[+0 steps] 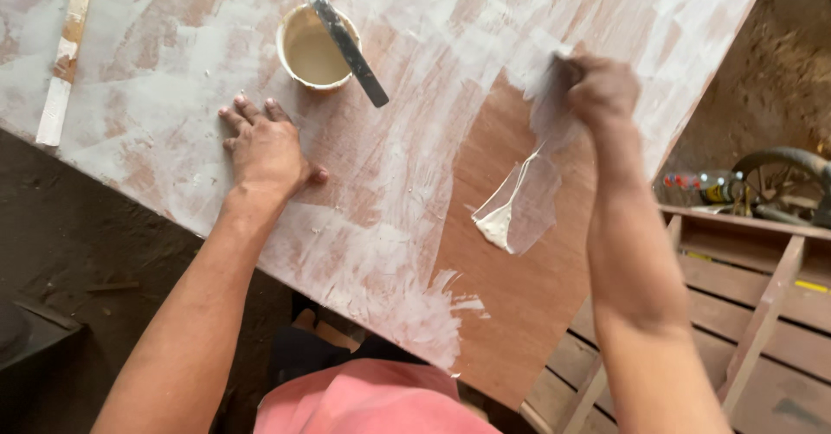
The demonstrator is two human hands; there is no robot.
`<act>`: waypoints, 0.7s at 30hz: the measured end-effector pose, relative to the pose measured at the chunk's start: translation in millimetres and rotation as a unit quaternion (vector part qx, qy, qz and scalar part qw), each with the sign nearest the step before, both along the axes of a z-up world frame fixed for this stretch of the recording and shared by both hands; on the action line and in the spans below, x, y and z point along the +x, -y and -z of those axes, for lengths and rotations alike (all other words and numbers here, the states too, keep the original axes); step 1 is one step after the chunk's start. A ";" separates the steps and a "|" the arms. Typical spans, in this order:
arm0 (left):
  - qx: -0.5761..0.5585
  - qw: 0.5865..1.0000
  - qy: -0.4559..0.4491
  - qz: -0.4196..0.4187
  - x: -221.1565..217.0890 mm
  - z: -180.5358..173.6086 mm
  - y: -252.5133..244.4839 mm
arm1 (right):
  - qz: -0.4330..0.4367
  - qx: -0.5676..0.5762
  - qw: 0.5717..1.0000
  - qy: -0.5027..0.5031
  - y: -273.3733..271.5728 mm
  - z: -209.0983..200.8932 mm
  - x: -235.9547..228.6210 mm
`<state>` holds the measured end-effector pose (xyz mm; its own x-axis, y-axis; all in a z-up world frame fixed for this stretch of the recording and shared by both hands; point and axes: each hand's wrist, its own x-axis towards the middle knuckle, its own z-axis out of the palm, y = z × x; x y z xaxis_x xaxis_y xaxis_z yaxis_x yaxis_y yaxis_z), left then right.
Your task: The person applies white putty to a wooden board using a metal scraper, picking up putty from a small cup and spreading it across the surface with repeated strokes.
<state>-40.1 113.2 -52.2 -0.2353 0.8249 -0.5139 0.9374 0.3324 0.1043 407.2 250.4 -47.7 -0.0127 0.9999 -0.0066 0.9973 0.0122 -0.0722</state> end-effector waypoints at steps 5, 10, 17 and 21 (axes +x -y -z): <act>-0.013 1.000 0.005 0.009 -0.3 -2.6 -7.8 | -0.139 0.137 0.980 0.044 183.8 26.7 -79.6; 0.012 0.998 0.014 0.058 -8.2 11.8 5.2 | -0.087 0.061 0.985 -0.137 238.4 -4.2 -66.5; -0.044 0.981 0.073 0.174 -30.9 -9.6 26.1 | 0.129 0.006 0.991 0.026 273.0 16.3 -126.7; -0.032 0.975 0.035 0.216 -28.2 -6.4 26.6 | 0.083 -0.056 0.993 -0.055 295.6 8.1 -180.2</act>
